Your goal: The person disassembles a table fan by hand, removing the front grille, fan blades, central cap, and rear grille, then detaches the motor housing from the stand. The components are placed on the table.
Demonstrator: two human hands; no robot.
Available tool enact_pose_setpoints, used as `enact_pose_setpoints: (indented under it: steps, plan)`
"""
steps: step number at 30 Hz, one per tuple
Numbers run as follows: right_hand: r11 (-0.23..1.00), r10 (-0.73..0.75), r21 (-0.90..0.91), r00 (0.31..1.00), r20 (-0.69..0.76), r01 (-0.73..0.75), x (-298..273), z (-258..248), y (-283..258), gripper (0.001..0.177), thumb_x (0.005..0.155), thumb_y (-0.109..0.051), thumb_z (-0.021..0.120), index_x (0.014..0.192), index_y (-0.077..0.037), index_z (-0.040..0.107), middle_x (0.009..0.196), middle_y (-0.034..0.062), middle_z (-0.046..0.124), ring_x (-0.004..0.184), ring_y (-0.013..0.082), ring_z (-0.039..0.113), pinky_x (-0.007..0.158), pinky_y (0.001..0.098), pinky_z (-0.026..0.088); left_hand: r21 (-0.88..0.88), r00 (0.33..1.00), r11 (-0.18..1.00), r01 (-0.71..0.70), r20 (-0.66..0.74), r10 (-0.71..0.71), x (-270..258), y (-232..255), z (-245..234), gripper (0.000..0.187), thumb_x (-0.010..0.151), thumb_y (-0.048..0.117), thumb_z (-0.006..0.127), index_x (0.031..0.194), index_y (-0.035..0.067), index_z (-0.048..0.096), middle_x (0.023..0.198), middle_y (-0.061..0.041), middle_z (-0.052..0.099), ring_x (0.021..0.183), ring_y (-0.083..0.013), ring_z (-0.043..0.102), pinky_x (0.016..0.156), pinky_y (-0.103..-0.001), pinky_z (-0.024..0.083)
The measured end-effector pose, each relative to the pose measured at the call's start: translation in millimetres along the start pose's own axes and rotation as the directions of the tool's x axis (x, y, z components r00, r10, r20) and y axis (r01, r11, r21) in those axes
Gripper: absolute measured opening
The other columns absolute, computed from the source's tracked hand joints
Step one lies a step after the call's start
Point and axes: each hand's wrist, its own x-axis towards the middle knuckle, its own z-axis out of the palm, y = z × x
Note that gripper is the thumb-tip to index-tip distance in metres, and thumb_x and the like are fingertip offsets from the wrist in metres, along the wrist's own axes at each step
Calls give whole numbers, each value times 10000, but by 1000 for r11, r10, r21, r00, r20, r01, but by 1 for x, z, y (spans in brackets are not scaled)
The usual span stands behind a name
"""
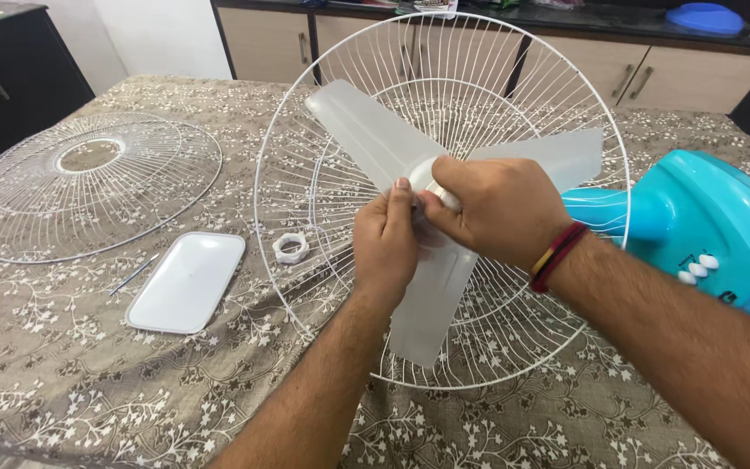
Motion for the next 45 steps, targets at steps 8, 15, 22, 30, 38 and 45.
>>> enact_pose_setpoints:
  steps: [8, 15, 22, 30, 38, 45]
  plan:
    - [996, -80, -25, 994, 75, 82, 0, -21, -2, 284, 890, -355, 720, 881, -86, 627, 644, 69, 657, 596, 277, 662, 510, 426, 503, -146, 999, 988, 39, 38, -34, 6, -7, -6, 397, 1062, 304, 465, 884, 21, 679, 759, -30, 674, 637, -89, 605, 581, -266, 504]
    - [987, -135, -83, 989, 61, 139, 8, -2, 3, 269, 933, -301, 722, 777, -111, 612, 577, 29, 626, 520, 230, 632, 477, 397, 484, -46, 999, 999, 27, -26, -28, 2, -8, -4, 380, 1084, 328, 440, 905, 67, 651, 757, 24, 582, 656, -62, 501, 571, -269, 428]
    - [997, 21, -78, 997, -71, -27, -3, 7, -11, 233, 977, -265, 675, 825, -102, 605, 621, 62, 651, 556, 265, 654, 505, 415, 506, 71, 997, 995, -68, -33, 70, 5, -6, -4, 426, 1103, 327, 432, 858, 47, 639, 710, 26, 567, 625, -57, 503, 554, -265, 452]
    - [936, 351, -23, 936, -30, -352, -3, 7, -30, 271, 960, -344, 684, 926, -82, 625, 654, 119, 688, 591, 334, 682, 523, 463, 518, 47, 994, 995, -92, -59, 94, 4, -9, -2, 400, 1098, 307, 446, 904, 28, 657, 741, 23, 590, 643, -62, 521, 548, -276, 468]
    - [932, -338, -111, 939, 69, 344, 21, -9, 18, 251, 895, -343, 728, 802, -127, 641, 632, 23, 640, 575, 225, 658, 492, 392, 520, -20, 998, 999, -43, 33, 44, 8, -11, -8, 395, 1110, 310, 427, 891, 58, 640, 734, 36, 555, 632, -45, 489, 548, -260, 432]
    - [903, -396, -162, 917, 46, 398, 21, 6, 20, 265, 940, -275, 711, 723, -152, 621, 598, -5, 634, 530, 173, 641, 460, 353, 508, 51, 996, 995, 91, -14, -91, 3, -1, -5, 397, 1082, 344, 382, 929, 78, 633, 692, 29, 550, 567, -52, 503, 499, -249, 464]
